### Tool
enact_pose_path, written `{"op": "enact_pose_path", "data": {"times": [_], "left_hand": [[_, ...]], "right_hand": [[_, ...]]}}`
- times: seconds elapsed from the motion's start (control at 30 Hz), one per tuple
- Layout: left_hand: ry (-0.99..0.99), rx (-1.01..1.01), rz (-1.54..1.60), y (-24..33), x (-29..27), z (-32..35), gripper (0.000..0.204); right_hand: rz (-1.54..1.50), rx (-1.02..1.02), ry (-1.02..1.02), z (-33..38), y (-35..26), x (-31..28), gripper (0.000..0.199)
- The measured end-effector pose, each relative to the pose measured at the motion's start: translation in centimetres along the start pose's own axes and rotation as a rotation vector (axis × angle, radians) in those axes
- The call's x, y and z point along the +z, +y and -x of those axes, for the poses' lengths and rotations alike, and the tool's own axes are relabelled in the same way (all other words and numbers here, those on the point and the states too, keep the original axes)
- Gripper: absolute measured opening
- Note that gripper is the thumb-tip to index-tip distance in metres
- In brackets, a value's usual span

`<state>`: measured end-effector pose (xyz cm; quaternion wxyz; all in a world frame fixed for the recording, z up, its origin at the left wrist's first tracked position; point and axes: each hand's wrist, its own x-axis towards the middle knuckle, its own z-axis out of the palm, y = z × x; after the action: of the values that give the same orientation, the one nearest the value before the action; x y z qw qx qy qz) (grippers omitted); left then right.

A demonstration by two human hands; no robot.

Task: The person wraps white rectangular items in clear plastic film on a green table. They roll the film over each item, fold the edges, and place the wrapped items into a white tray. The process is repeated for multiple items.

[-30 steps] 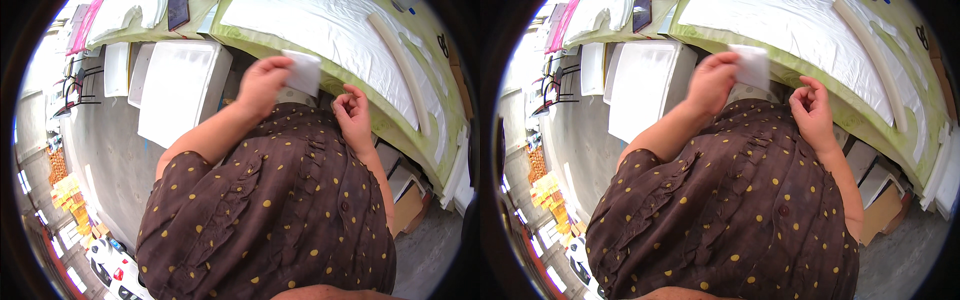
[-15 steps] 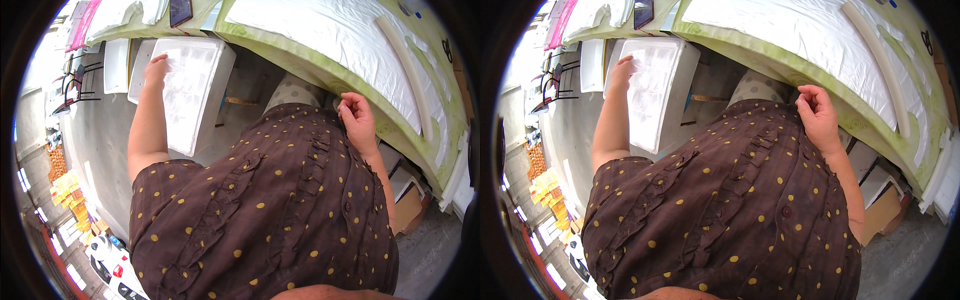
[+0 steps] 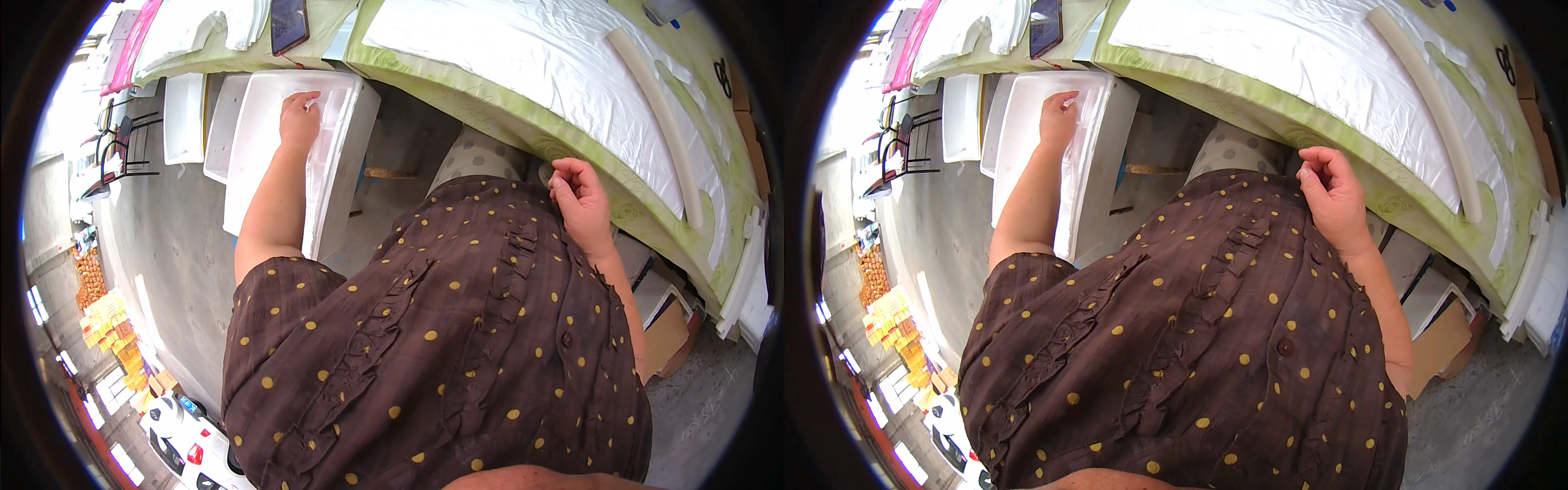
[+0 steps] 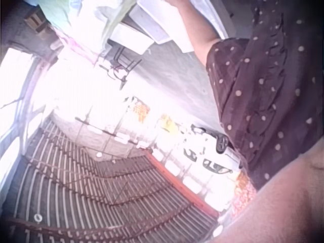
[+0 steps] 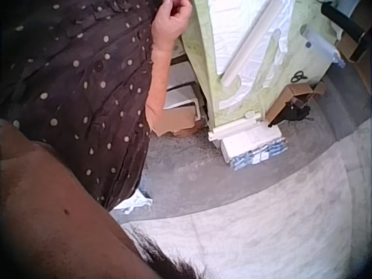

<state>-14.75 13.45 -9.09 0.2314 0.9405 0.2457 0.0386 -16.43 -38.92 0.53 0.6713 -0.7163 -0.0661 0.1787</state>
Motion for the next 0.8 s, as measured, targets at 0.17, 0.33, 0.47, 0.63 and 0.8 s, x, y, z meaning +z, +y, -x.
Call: {"op": "enact_pose_path", "data": {"times": [0.17, 0.33, 0.47, 0.63, 0.8], "left_hand": [[-0.042, 0.078, 0.031, -1.3, 1.2, 0.3, 0.032], [0.088, 0.233, -0.017, -1.1, 1.4, 0.3, 0.032], [0.074, 0.311, -0.049, 0.0, 0.2, 1.4, 0.028], [0.335, 0.137, 0.336, 2.4, -1.1, 1.2, 0.016], [0.373, 0.267, 0.731, 10.1, -5.1, -4.7, 0.027]], "right_hand": [[-0.013, 0.007, 0.003, 0.2, 0.0, 0.2, 0.022], [0.080, -0.049, 0.083, 0.2, -0.3, -0.3, 0.020], [0.282, -0.271, 0.332, 0.7, -1.6, -2.3, 0.014], [0.543, -0.426, 0.612, 2.4, -3.4, -8.9, 0.013], [0.649, -0.486, 0.618, 2.3, -3.8, -10.6, 0.013]]}}
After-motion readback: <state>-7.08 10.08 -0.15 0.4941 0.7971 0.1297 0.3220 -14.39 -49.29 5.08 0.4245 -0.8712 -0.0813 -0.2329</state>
